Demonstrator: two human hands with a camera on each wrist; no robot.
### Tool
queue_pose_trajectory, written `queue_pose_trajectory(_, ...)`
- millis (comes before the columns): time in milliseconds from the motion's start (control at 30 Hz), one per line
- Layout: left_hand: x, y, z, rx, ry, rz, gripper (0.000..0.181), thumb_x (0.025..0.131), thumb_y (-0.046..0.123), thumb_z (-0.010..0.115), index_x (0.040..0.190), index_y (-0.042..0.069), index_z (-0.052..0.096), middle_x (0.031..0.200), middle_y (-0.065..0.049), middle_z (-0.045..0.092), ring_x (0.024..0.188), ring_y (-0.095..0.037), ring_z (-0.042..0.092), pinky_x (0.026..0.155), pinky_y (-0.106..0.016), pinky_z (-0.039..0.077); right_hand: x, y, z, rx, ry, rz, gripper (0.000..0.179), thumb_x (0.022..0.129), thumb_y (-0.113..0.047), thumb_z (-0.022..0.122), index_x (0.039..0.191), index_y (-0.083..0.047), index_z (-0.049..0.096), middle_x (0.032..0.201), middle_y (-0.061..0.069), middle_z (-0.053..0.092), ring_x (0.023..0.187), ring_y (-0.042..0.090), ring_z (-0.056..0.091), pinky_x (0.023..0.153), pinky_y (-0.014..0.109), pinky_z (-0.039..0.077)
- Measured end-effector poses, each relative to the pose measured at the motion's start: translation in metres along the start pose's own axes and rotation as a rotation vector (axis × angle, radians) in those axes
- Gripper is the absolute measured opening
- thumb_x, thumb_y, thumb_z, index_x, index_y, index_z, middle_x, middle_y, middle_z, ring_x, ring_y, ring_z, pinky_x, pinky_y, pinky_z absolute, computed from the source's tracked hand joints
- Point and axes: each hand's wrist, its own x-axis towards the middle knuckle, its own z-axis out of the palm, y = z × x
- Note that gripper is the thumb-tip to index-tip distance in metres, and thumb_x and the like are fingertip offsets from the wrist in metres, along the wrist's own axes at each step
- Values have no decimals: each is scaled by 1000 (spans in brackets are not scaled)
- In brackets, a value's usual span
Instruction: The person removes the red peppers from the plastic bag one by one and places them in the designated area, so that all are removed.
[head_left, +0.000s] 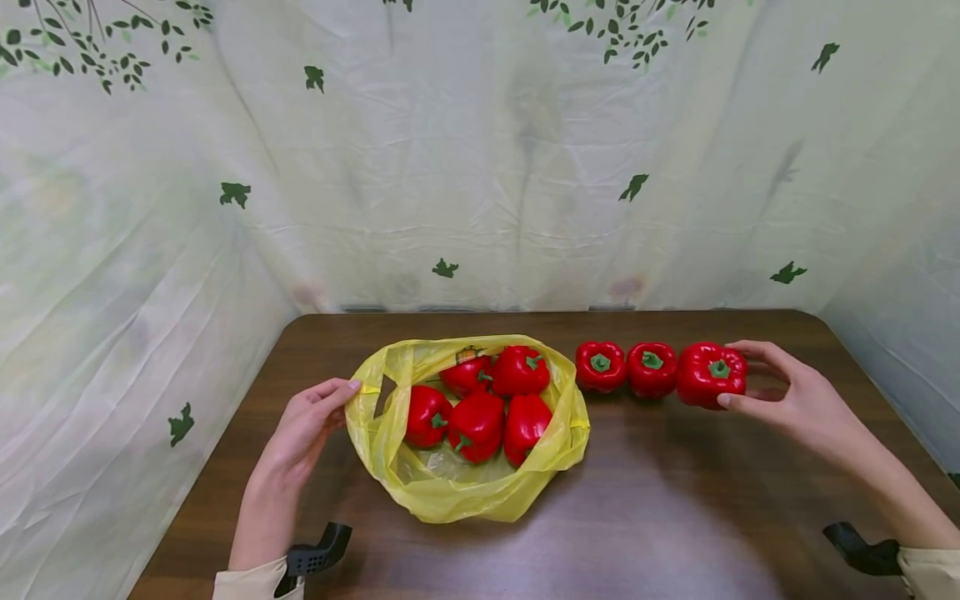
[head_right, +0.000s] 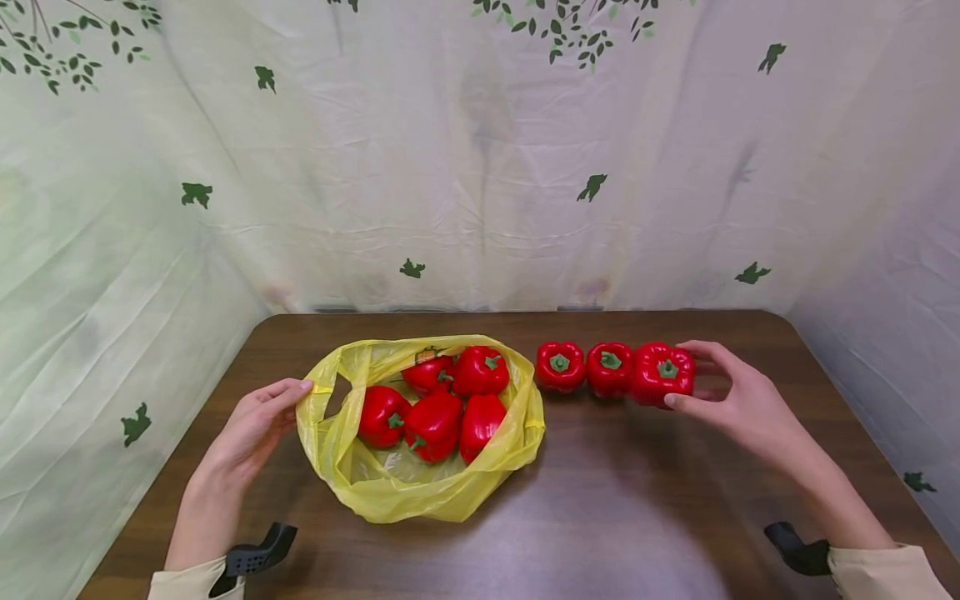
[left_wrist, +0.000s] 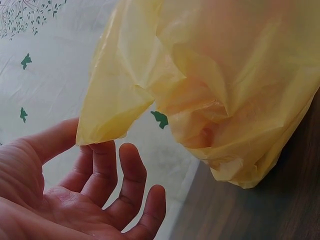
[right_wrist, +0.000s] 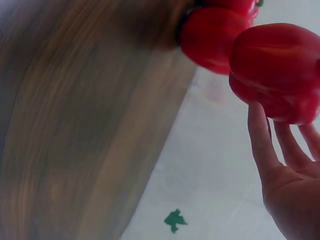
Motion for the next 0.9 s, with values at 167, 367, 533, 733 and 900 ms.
queue_pose_trajectory(167, 0, 0, 0, 0, 2, -2, 16, 97, 24, 64, 89, 12, 71, 82, 2, 66, 74, -12, 62, 75, -28, 50, 3, 13, -3, -44, -26, 1, 62, 89, -32, 74, 141, -15, 44, 131, 12, 52, 100, 5, 59, 67, 30, 55)
queue_pose_trajectory(367, 1, -1, 0, 7, 3, 3, 16, 97, 25, 65, 89, 12, 71, 83, 2, 66, 74, -12, 62, 76, -28, 50, 10, 30, -5, -74, -24, 2, 65, 90, -30, 74, 143, -9, 42, 133, 22, 50, 113, 40, 51, 65, 28, 53)
queue_pose_trajectory(533, 1, -2, 0, 9, 7, -1, 16, 97, 25, 65, 89, 12, 71, 83, 2, 66, 74, -12, 62, 76, -28, 49, 18, 45, -2, -81, -31, 17, 66, 90, -28, 73, 143, -6, 41, 133, 27, 50, 115, 49, 49, 65, 29, 52)
queue_pose_trajectory(733, 2, -3, 0, -4, 9, -2, 16, 97, 23, 64, 87, 13, 71, 82, 2, 66, 73, -11, 62, 75, -28, 49, 26, 59, 0, -38, -53, 29, 70, 91, -26, 71, 146, -1, 35, 141, 30, 40, 117, 51, 46, 70, 26, 52)
queue_pose_trajectory(900, 2, -3, 1, -3, 12, -8, 16, 97, 24, 64, 87, 13, 71, 83, 2, 66, 75, -12, 61, 75, -27, 49, 31, 66, -1, -14, -63, 54, 69, 93, -28, 70, 146, -2, 36, 142, 29, 40, 120, 50, 45, 71, 21, 50)
